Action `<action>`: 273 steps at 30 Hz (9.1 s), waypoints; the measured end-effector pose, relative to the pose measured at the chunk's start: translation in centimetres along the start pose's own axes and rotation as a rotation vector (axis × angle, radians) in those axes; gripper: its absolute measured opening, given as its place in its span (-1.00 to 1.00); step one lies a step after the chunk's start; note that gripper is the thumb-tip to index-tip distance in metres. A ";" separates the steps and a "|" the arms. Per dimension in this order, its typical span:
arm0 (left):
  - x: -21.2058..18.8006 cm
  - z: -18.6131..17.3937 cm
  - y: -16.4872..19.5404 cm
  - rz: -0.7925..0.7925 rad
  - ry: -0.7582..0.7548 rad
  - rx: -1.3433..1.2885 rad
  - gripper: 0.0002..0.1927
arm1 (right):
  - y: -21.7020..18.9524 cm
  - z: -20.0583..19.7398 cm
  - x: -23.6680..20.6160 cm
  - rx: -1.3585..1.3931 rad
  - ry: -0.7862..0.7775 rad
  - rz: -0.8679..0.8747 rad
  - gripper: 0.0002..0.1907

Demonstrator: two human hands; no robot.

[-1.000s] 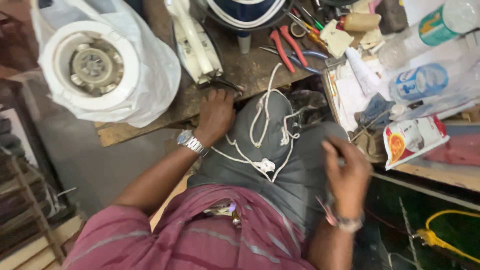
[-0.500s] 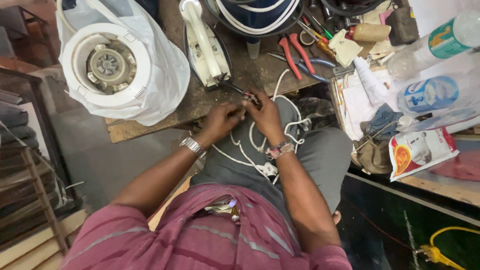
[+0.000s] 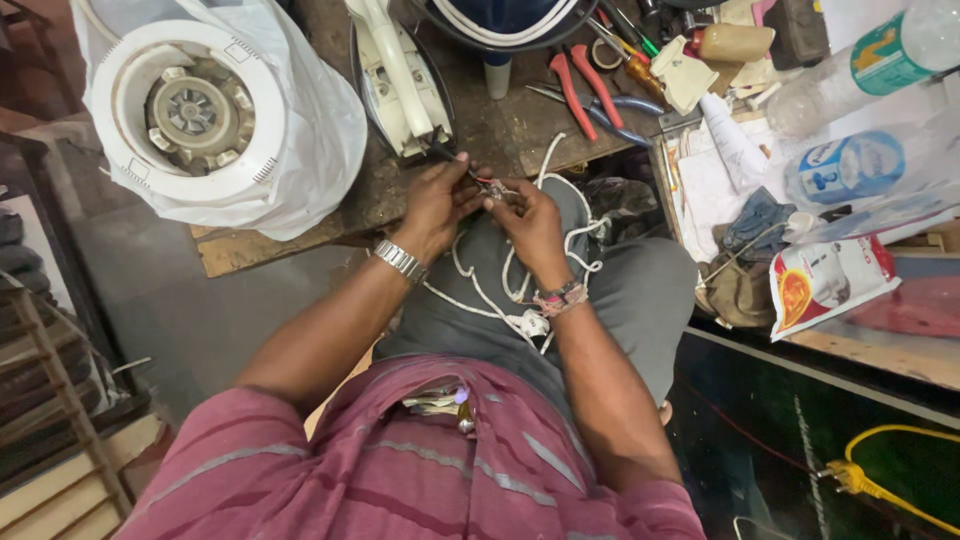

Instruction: The person repairs a small white appliance by stripping wires, connecting them to terminals, and tightening screws. They use pliers and screwdrivers to manipulate the internal components and secure the connections.

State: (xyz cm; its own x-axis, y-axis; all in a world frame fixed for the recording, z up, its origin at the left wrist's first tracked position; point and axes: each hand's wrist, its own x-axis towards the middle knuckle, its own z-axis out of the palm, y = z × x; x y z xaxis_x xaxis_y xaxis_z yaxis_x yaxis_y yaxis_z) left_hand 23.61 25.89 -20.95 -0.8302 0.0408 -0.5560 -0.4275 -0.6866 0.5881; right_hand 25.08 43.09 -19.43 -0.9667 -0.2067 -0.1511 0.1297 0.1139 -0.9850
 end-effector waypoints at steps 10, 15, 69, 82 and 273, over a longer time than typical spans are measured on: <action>0.6 -0.2 -0.7 0.060 0.136 0.002 -0.77 | 0.8 -2.2 0.0 0.091 -0.167 0.078 -0.80; 0.3 0.4 -0.3 0.041 0.139 0.020 -0.75 | 0.6 -2.5 0.3 0.171 -0.157 0.219 -0.76; -0.5 -2.6 -1.7 0.228 -0.077 0.464 -0.82 | -6.1 -4.0 -3.1 -0.656 -0.099 0.020 -0.81; 0.4 0.1 -3.1 0.237 0.114 0.233 -0.87 | -8.5 -4.0 -5.2 -0.850 -0.121 -0.176 -0.84; -2.5 -1.5 -0.1 0.129 0.090 0.491 -0.84 | -1.5 0.4 3.8 -0.250 -0.126 -0.223 -0.69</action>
State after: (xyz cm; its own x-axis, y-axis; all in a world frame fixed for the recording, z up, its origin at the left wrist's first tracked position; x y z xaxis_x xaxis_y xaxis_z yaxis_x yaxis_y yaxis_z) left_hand 26.27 24.77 -20.43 -0.8624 -0.0989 -0.4964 -0.4593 -0.2592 0.8496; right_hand 21.26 41.75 -18.57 -0.9283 -0.3697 0.0409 -0.1546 0.2836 -0.9464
